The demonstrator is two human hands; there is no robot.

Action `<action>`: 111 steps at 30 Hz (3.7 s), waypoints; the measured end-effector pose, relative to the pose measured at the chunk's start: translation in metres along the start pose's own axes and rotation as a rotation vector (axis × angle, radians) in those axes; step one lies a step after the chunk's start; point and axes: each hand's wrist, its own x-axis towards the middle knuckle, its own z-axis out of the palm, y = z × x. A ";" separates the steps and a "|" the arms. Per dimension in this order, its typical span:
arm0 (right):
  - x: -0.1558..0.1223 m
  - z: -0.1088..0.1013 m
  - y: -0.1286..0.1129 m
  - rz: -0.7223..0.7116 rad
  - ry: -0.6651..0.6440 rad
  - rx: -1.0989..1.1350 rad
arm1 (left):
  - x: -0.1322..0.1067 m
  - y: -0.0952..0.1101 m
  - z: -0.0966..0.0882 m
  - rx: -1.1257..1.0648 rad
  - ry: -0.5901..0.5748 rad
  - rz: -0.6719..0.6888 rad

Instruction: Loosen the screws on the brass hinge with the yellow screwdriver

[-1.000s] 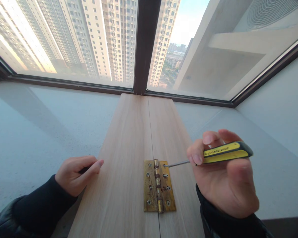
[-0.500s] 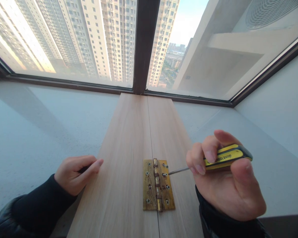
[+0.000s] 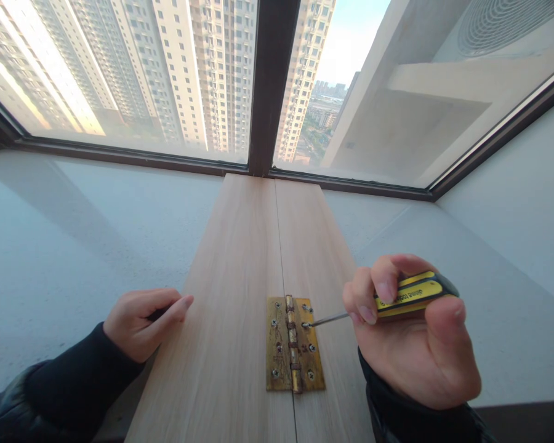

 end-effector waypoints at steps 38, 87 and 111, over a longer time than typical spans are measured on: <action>-0.014 0.005 -0.004 0.004 0.272 0.113 | -0.001 0.000 -0.001 0.004 -0.017 -0.010; -0.020 0.003 -0.006 -0.039 0.227 -0.040 | 0.001 -0.002 0.000 -0.020 -0.038 -0.026; -0.003 -0.005 -0.005 0.034 0.015 0.178 | 0.001 0.000 0.000 -0.041 -0.028 -0.032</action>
